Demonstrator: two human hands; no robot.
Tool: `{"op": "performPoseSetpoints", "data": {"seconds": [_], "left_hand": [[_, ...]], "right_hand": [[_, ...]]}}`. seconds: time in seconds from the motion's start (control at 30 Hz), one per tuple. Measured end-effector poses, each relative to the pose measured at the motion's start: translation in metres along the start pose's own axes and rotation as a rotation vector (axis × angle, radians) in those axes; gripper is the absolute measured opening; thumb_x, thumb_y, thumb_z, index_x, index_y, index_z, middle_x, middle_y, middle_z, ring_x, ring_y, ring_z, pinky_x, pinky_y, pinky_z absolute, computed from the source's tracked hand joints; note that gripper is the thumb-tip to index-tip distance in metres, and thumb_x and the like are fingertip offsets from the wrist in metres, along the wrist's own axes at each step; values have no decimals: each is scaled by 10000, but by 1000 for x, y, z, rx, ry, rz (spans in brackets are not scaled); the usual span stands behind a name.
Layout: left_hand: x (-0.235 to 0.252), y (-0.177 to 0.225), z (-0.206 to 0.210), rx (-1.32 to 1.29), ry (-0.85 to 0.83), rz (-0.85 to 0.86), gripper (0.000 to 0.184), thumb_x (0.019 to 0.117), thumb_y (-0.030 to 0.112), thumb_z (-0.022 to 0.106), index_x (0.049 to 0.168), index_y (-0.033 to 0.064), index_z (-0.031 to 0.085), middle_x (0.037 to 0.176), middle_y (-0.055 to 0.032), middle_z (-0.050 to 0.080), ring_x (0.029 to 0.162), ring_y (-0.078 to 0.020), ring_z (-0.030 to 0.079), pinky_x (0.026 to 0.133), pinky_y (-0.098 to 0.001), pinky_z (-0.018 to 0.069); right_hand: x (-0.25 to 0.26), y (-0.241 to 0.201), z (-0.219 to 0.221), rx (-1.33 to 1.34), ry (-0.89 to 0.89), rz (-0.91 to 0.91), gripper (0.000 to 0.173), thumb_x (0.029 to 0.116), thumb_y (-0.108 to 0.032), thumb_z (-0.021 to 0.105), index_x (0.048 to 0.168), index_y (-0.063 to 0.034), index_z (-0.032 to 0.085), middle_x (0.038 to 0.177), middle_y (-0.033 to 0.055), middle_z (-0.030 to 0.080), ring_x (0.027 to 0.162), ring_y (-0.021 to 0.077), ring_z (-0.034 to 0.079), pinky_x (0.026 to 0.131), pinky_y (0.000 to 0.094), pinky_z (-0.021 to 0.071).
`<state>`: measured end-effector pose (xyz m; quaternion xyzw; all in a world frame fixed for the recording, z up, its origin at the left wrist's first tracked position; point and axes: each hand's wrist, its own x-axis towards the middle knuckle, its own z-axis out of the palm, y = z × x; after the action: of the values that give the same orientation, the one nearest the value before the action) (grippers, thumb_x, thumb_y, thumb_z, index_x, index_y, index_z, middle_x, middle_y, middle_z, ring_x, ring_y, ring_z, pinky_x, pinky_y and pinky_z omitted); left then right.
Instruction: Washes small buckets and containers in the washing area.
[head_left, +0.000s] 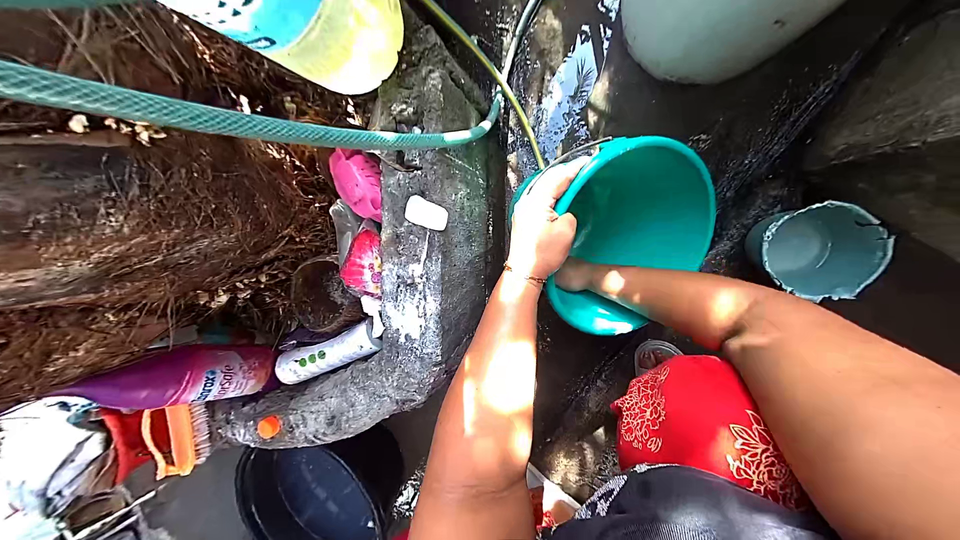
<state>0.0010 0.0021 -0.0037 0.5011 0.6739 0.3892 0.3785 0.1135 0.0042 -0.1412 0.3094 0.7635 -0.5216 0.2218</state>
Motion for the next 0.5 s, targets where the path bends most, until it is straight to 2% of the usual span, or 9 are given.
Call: {"op": "performPoseSetpoints", "data": {"seconds": [0.07, 0.17, 0.3, 0.33, 0.37, 0.4, 0.43, 0.47, 0.5], "left_hand": [[3, 1, 3, -12, 14, -8, 647, 793, -114, 493, 1384, 95, 655, 1396, -54, 652, 1298, -121, 598, 1110, -356, 480], [4, 5, 1, 23, 10, -40, 668, 799, -125, 480, 1415, 89, 627, 1414, -73, 639, 1318, -130, 583, 1119, -346, 460], [-3, 5, -5, 42, 15, -67, 679, 793, -95, 482, 1429, 102, 615, 1458, -50, 610, 1340, -116, 568, 1119, -351, 468], [-3, 4, -5, 23, 26, -42, 668, 786, -99, 487, 1410, 94, 630, 1441, -53, 622, 1326, -118, 578, 1112, -353, 476], [-4, 2, -3, 0, 21, -10, 654, 793, -111, 493, 1399, 87, 638, 1428, -59, 629, 1323, -123, 579, 1119, -356, 474], [-4, 0, 0, -18, 7, 16, 649, 793, -111, 497, 1395, 81, 642, 1411, -71, 638, 1319, -132, 582, 1127, -363, 470], [-4, 0, 4, -38, -5, 34, 641, 792, -109, 498, 1391, 69, 643, 1403, -87, 643, 1320, -144, 584, 1133, -367, 465], [-3, 1, 8, -53, -7, 45, 639, 786, -108, 497, 1385, 57, 646, 1404, -99, 643, 1325, -152, 583, 1138, -366, 455], [-2, 2, 11, -62, -1, 47, 634, 785, -114, 500, 1379, 51, 650, 1398, -104, 648, 1321, -155, 587, 1135, -361, 456]], "right_hand": [[-5, -25, -35, -97, -53, -91, 536, 1116, -245, 388, 1589, 2, 330, 1689, 203, 234, 1584, 355, 160, 1259, 591, 124], [0, -28, -75, -124, 132, -39, 539, 1068, -226, 521, 1550, -13, 409, 1647, 206, 332, 1556, 359, 246, 1248, 611, 151], [-10, 2, -69, -142, 55, 193, 854, 1091, -430, 441, 1622, 34, -40, 1711, 230, -109, 1602, 330, -91, 1293, 518, 14], [-6, 16, -40, -138, 145, 126, 868, 1086, -485, 394, 1611, 77, -8, 1697, 288, -68, 1598, 378, -58, 1288, 539, 5], [8, 36, 15, -62, 545, -50, 812, 1034, -497, 470, 1523, 140, 349, 1601, 370, 294, 1533, 467, 248, 1265, 601, 133], [-2, 20, 14, -89, 321, 22, 736, 1075, -488, 406, 1533, 88, 371, 1615, 326, 305, 1534, 451, 254, 1253, 611, 177], [-12, -7, -10, -142, -31, 97, 649, 1120, -417, 317, 1587, 32, 293, 1668, 273, 220, 1557, 430, 192, 1241, 602, 202], [-15, -24, -25, -162, -197, 74, 567, 1128, -306, 328, 1587, 26, 304, 1666, 271, 226, 1544, 446, 214, 1213, 615, 251], [-16, -32, -33, -179, -201, -7, 497, 1102, -217, 409, 1528, 38, 415, 1605, 283, 346, 1490, 459, 322, 1169, 620, 318]]}}
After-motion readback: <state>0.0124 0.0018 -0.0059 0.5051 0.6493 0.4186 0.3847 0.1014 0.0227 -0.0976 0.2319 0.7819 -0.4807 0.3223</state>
